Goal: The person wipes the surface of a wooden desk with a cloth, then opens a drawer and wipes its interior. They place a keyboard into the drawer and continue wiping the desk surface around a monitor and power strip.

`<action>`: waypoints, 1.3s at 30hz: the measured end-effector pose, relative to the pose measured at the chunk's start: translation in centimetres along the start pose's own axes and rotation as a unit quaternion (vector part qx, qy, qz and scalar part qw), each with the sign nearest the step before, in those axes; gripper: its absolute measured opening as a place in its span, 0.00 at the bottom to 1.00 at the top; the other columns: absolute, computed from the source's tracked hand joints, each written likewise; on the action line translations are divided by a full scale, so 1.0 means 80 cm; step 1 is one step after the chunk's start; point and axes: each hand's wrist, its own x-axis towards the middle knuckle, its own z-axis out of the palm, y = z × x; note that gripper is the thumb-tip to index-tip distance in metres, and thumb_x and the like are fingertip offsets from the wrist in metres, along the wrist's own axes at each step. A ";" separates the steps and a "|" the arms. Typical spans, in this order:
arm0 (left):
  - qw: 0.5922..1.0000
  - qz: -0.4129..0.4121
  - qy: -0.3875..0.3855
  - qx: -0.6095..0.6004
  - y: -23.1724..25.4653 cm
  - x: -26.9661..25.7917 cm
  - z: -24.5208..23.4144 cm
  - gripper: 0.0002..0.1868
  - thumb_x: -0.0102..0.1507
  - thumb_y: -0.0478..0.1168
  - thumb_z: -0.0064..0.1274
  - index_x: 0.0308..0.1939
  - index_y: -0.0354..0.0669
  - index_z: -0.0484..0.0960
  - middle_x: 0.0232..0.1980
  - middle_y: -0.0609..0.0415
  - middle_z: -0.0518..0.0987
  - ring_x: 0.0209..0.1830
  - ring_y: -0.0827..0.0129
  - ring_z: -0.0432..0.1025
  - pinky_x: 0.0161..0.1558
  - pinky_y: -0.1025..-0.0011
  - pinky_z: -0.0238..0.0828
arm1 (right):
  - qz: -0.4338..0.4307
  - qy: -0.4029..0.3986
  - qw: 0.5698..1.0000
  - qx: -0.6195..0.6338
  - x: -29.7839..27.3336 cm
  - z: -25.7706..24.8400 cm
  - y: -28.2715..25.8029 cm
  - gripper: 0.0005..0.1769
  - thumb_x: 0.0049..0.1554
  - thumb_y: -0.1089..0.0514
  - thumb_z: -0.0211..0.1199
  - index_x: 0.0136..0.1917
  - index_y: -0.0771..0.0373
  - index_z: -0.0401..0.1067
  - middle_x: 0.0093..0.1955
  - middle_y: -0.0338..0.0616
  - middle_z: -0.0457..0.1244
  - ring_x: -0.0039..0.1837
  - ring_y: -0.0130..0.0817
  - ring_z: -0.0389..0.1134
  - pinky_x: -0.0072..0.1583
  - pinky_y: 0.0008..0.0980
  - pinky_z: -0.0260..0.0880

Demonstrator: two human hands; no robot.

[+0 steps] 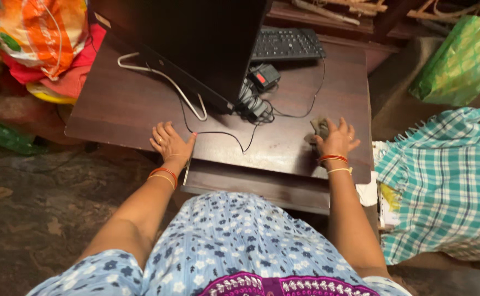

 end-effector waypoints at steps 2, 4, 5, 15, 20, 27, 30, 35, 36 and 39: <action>1.000 -0.021 0.001 0.023 0.010 0.007 -0.001 0.47 0.60 0.67 0.53 0.71 0.41 0.59 0.78 0.42 0.51 0.80 0.46 0.36 0.73 0.38 0.27 | -0.067 0.057 0.993 0.073 0.021 -0.003 -0.029 0.35 0.43 0.56 0.77 0.65 0.52 0.74 0.73 0.55 0.58 0.72 0.59 0.57 0.68 0.58 0.58; 0.998 -0.036 0.008 0.046 0.015 0.008 0.002 0.41 0.63 0.67 0.49 0.70 0.45 0.62 0.79 0.46 0.51 0.81 0.49 0.36 0.73 0.36 0.26 | -0.080 0.043 0.980 0.175 0.048 0.012 -0.041 0.31 0.48 0.56 0.76 0.65 0.53 0.74 0.70 0.54 0.62 0.67 0.54 0.63 0.67 0.49 0.66; 0.997 -0.048 0.025 0.047 0.016 0.009 0.005 0.41 0.64 0.66 0.47 0.72 0.45 0.62 0.80 0.48 0.51 0.82 0.50 0.37 0.73 0.36 0.27 | -0.058 0.001 0.969 0.241 0.068 0.027 -0.050 0.30 0.51 0.55 0.75 0.66 0.53 0.73 0.67 0.52 0.63 0.64 0.51 0.66 0.65 0.47 0.69; 0.991 -0.088 0.040 0.088 0.035 0.017 -0.001 0.40 0.65 0.65 0.42 0.76 0.51 0.60 0.83 0.50 0.46 0.83 0.50 0.37 0.72 0.35 0.30 | 0.328 -0.178 0.590 0.716 0.295 0.166 -0.127 0.33 0.57 0.54 0.69 0.70 0.70 0.64 0.67 0.55 0.64 0.62 0.49 0.72 0.59 0.38 0.76; 0.990 -0.084 0.039 0.107 0.041 0.017 -0.009 0.40 0.64 0.65 0.41 0.76 0.52 0.60 0.83 0.49 0.46 0.83 0.49 0.38 0.72 0.35 0.31 | 0.387 -0.172 0.472 0.774 0.335 0.229 -0.150 0.40 0.62 0.48 0.69 0.73 0.77 0.55 0.72 0.61 0.55 0.69 0.56 0.62 0.70 0.50 0.68; 0.987 -0.076 0.032 0.135 0.041 0.017 -0.010 0.40 0.65 0.65 0.41 0.76 0.51 0.61 0.83 0.48 0.46 0.82 0.48 0.39 0.71 0.34 0.32 | 0.334 -0.201 0.270 0.880 0.353 0.267 -0.158 0.27 0.62 0.48 0.59 0.69 0.65 0.65 0.68 0.56 0.64 0.69 0.54 0.66 0.71 0.60 0.65; 0.987 -0.075 0.029 0.137 0.041 0.018 -0.011 0.40 0.65 0.66 0.41 0.76 0.50 0.61 0.83 0.48 0.46 0.82 0.48 0.39 0.71 0.34 0.32 | 0.331 -0.214 0.280 0.875 0.359 0.258 -0.157 0.24 0.63 0.51 0.57 0.67 0.65 0.65 0.67 0.56 0.66 0.66 0.54 0.69 0.67 0.65 0.68; 0.988 -0.081 0.024 0.129 0.043 0.019 -0.012 0.41 0.64 0.66 0.41 0.76 0.50 0.60 0.83 0.48 0.46 0.82 0.48 0.39 0.72 0.34 0.31 | 0.254 -0.108 0.408 0.870 0.337 0.211 -0.165 0.21 0.63 0.55 0.58 0.66 0.61 0.60 0.64 0.55 0.64 0.63 0.58 0.70 0.61 0.68 0.73; 0.988 -0.080 0.023 0.127 0.042 0.019 -0.012 0.41 0.64 0.66 0.42 0.76 0.50 0.60 0.83 0.48 0.46 0.82 0.48 0.39 0.72 0.34 0.31 | 0.241 -0.092 0.428 0.866 0.332 0.197 -0.164 0.21 0.63 0.54 0.58 0.66 0.60 0.59 0.63 0.55 0.64 0.62 0.59 0.70 0.60 0.68 0.73; 0.989 -0.079 0.028 0.122 0.041 0.017 -0.011 0.42 0.64 0.66 0.42 0.77 0.50 0.60 0.83 0.47 0.46 0.82 0.48 0.38 0.71 0.34 0.31 | 0.172 -0.051 0.411 0.894 0.328 0.154 -0.143 0.22 0.64 0.58 0.60 0.67 0.65 0.59 0.62 0.60 0.65 0.61 0.63 0.71 0.61 0.71 0.75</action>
